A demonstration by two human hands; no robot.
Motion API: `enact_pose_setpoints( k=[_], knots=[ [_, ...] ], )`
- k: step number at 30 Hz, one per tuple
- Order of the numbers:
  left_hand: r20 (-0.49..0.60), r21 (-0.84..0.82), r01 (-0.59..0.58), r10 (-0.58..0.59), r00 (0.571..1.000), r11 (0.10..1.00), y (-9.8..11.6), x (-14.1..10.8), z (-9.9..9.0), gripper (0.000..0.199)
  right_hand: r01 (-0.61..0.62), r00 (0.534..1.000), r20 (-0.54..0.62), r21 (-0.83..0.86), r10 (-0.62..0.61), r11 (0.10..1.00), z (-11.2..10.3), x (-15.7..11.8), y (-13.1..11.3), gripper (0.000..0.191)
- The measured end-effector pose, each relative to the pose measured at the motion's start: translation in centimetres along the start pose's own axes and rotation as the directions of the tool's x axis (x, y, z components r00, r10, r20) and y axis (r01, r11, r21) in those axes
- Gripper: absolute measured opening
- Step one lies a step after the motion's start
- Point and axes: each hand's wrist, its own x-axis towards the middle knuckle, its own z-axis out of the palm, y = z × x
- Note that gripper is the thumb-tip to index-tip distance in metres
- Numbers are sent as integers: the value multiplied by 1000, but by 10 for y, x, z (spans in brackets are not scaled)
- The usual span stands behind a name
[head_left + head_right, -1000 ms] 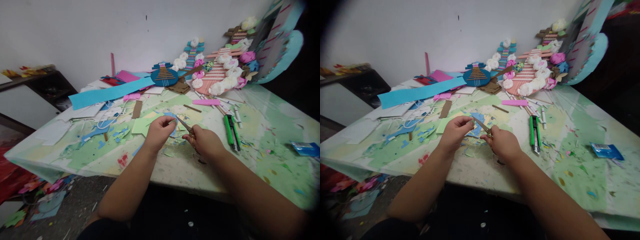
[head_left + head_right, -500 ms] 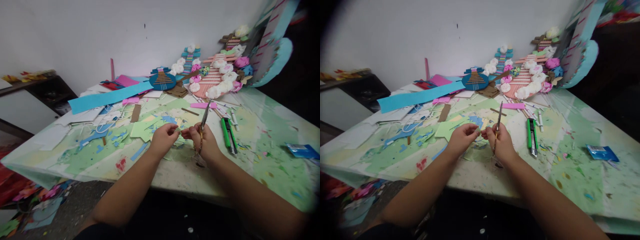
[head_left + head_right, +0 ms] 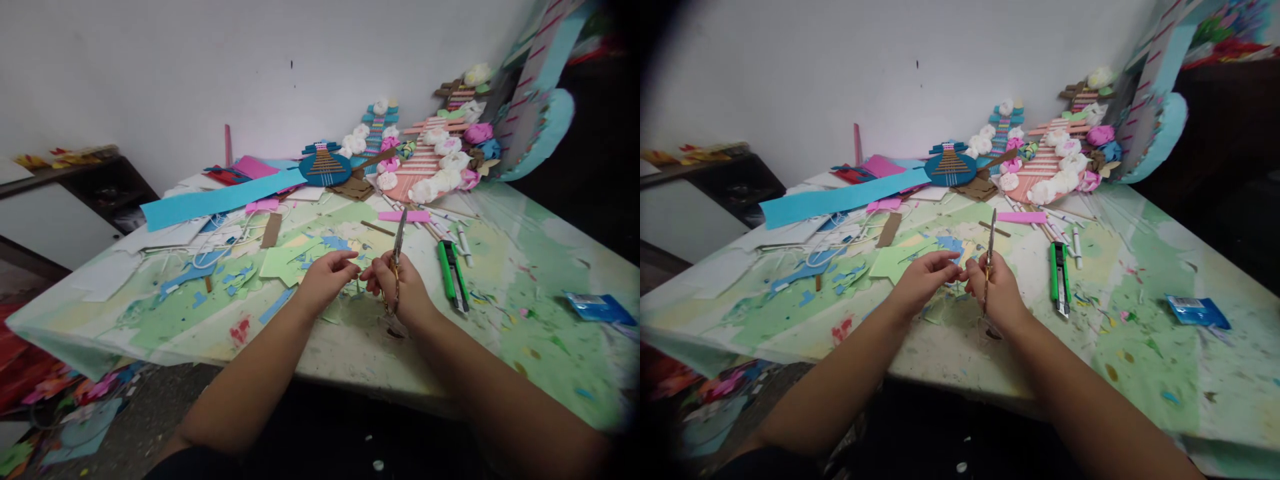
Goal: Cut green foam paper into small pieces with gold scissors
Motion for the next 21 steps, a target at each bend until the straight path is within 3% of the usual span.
enact_pose_setpoints(
  k=[4,6,8,10,12,14,16,21],
  knots=[
    [136,113,-9,-7,991,994,-1,-2,5,20,0,1000,0,-95,0,995,-1,-1,1,26],
    [144,210,-15,-15,990,978,-1,-2,6,21,-5,1000,-11,-99,4,995,-2,1,1,27],
    [108,341,-58,22,994,938,1,-3,4,21,0,1000,-24,-109,-3,994,-5,4,2,27],
    [146,499,-164,104,984,851,3,-3,0,22,2,1000,-30,-130,-5,991,-9,8,3,27],
    [299,637,-291,119,947,714,6,-4,-6,23,-5,1000,-28,-195,-1,981,-13,10,5,29],
    [447,717,-387,44,894,580,8,-5,-10,26,-10,999,-50,-312,-6,950,-16,13,9,30],
    [518,751,-435,-34,855,498,8,-6,-11,30,-8,996,-87,-433,-33,901,-18,15,12,32],
    [558,741,-466,-55,828,484,5,-7,-7,22,0,989,-116,-607,-88,795,-20,18,11,34]
  ],
)
